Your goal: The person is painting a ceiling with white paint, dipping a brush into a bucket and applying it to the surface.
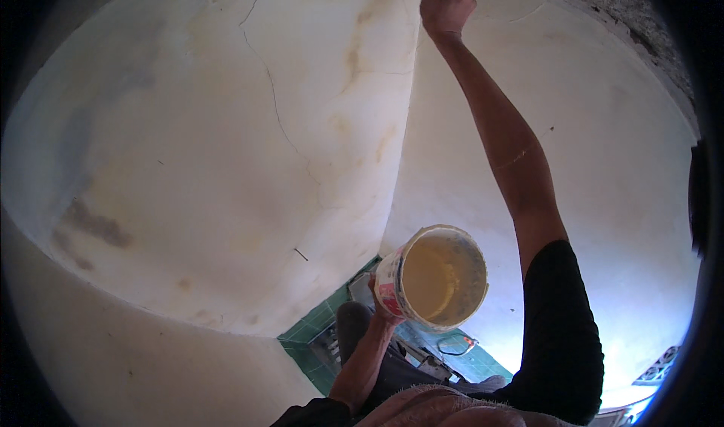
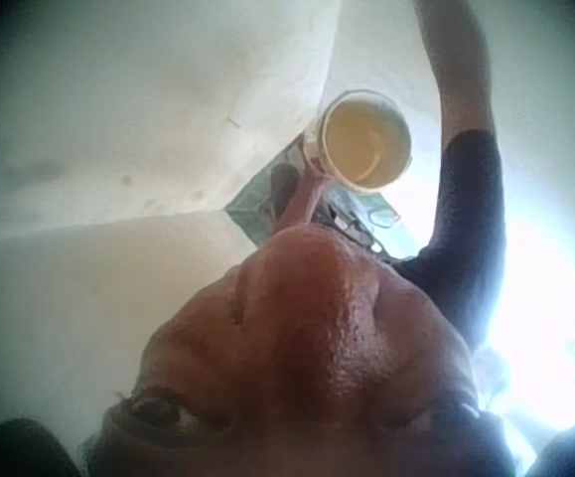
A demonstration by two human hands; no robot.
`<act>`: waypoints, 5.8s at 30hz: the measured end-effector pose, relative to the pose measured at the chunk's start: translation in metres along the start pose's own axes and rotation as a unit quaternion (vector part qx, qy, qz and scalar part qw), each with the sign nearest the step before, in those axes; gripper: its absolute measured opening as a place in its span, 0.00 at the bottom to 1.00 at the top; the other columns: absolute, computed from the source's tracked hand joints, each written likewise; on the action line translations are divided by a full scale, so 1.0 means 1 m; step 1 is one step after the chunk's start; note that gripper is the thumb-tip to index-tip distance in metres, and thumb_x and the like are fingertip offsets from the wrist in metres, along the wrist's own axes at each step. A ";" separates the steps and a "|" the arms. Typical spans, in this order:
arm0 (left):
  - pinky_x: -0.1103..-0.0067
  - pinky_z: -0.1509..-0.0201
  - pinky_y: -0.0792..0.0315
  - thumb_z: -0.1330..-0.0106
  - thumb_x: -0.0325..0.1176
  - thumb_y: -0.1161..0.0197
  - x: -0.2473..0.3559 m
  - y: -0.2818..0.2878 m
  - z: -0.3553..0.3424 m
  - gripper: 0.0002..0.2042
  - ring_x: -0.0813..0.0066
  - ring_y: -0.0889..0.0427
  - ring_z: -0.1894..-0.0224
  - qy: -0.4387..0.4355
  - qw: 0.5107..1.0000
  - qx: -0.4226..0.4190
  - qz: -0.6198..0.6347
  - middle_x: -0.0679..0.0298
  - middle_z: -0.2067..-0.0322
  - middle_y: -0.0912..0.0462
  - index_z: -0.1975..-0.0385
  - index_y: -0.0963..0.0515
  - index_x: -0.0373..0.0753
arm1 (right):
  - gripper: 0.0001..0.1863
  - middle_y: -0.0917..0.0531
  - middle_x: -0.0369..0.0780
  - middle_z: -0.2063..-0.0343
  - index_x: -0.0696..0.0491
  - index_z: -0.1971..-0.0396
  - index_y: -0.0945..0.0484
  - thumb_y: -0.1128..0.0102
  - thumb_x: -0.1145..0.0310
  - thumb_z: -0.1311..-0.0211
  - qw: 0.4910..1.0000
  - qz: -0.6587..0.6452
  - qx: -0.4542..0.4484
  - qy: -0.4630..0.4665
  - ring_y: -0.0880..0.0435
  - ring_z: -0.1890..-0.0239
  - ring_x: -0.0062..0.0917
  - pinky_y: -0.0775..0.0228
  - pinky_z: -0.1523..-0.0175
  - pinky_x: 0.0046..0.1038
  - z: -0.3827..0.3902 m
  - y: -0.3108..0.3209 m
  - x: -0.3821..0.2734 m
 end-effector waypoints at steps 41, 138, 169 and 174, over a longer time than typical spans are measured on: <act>0.52 0.32 0.33 0.42 0.73 0.48 0.001 0.003 0.000 0.48 0.53 0.31 0.32 0.000 0.995 0.050 -0.084 0.54 0.32 0.34 0.28 0.43 0.44 | 0.12 0.13 0.45 0.74 0.66 0.61 0.18 0.46 0.73 0.31 0.988 -0.140 -0.066 -0.009 0.12 0.71 0.24 0.21 0.67 0.24 0.023 -0.010 -0.085; 0.56 0.32 0.33 0.34 0.71 0.60 -0.018 0.073 0.004 0.40 0.56 0.30 0.34 0.109 0.966 0.158 -0.175 0.58 0.34 0.31 0.31 0.36 0.47 | 0.18 0.13 0.46 0.58 0.59 0.54 0.18 0.31 0.77 0.48 0.749 0.009 -0.649 -0.131 0.11 0.62 0.37 0.14 0.59 0.36 0.266 0.332 -0.185; 0.53 0.31 0.34 0.41 0.75 0.53 -0.056 0.038 0.003 0.46 0.52 0.34 0.32 0.165 0.979 0.067 -0.098 0.54 0.31 0.36 0.29 0.40 0.47 | 0.11 0.12 0.46 0.66 0.65 0.57 0.18 0.39 0.73 0.33 0.770 0.011 -0.293 -0.567 0.11 0.64 0.28 0.16 0.58 0.27 0.264 0.427 -0.155; 0.51 0.29 0.37 0.39 0.76 0.58 -0.060 0.026 0.005 0.46 0.50 0.35 0.30 0.187 0.977 0.076 -0.072 0.55 0.30 0.38 0.27 0.43 0.48 | 0.13 0.12 0.47 0.62 0.60 0.59 0.17 0.30 0.75 0.44 0.833 0.162 -0.472 -0.241 0.10 0.64 0.35 0.16 0.60 0.31 0.247 0.427 -0.175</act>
Point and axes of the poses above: each hand's wrist, its own z-axis away from the middle knuckle, its own y-axis out of the back of the hand, x = y × z, the point moved 5 cm from there along -z, towards the middle knuckle
